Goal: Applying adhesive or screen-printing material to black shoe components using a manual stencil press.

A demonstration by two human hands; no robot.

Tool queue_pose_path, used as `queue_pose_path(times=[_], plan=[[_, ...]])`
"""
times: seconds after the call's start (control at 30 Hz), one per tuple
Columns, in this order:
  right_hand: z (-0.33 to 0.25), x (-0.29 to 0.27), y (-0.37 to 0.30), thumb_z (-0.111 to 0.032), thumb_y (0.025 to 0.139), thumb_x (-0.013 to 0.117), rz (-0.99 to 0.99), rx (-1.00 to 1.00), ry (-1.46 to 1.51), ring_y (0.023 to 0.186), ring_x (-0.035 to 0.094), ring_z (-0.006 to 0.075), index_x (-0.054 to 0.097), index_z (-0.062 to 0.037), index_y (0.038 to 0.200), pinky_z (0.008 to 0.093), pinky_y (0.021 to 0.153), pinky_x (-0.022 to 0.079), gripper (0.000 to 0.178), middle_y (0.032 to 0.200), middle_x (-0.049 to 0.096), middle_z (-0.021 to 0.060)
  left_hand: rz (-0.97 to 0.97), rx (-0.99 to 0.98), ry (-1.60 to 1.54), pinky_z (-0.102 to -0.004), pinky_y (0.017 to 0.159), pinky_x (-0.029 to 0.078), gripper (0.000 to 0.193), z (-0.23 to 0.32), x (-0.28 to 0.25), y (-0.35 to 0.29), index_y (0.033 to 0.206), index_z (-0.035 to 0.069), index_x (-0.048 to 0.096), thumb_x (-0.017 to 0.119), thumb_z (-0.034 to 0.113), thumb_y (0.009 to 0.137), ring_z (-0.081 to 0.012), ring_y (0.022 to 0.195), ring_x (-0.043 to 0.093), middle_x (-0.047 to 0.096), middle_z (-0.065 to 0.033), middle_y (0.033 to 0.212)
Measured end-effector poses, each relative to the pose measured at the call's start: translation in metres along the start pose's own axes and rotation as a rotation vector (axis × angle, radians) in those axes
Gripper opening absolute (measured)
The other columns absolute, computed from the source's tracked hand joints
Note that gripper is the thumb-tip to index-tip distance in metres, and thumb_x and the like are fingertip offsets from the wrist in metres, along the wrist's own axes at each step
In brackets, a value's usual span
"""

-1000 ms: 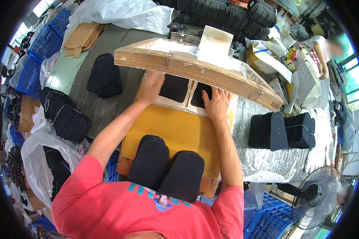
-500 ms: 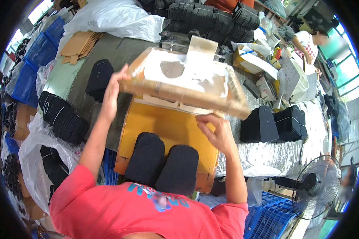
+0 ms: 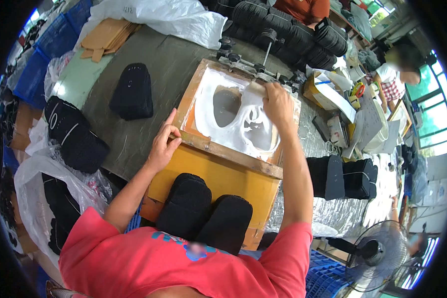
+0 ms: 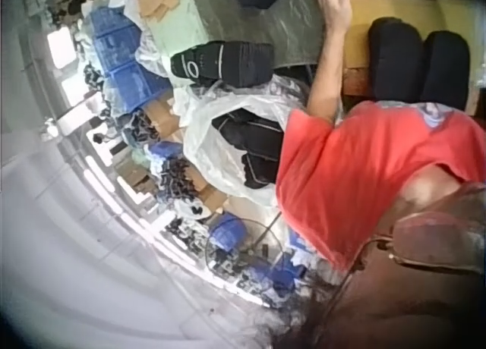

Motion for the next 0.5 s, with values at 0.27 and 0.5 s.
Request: queue_pose_path(times=[0.27,0.5], plan=[[-0.102,-0.005,-0.034,-0.009,0.083,0.066,-0.088,0.011,0.248,0.087,0.064,0.0341,0.065,-0.0055,0.102,0.0447,0.075,0.050,0.019,0.089,0.063,0.0134,0.029,0.036,0.072,-0.0325,0.086,0.046,0.009,-0.004,-0.011,-0.007,0.094,0.005,0.050,0.057,0.004,0.089,-0.0225,0.109,0.057,0.028,-0.0232,0.158],[-0.097,0.023,0.006,-0.014,0.089,0.059,0.168,-0.065,0.104,0.089,0.063,0.0344,0.065,-0.0061,0.100,0.0462,0.077,0.050,0.015,0.093,0.065,0.0135,0.016,0.052,0.008,-0.0504,0.111,0.030,0.012,0.001,-0.002,-0.003,0.093,0.008,0.048,0.059,0.006,0.089,-0.0351,0.123,0.051,0.029,-0.0278,0.156]])
Point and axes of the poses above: each hand's wrist, its own y-axis towards the middle knuckle, its own x-axis out of the palm, z = x × y, the point moved 6 cm from there along y, towards the middle knuckle
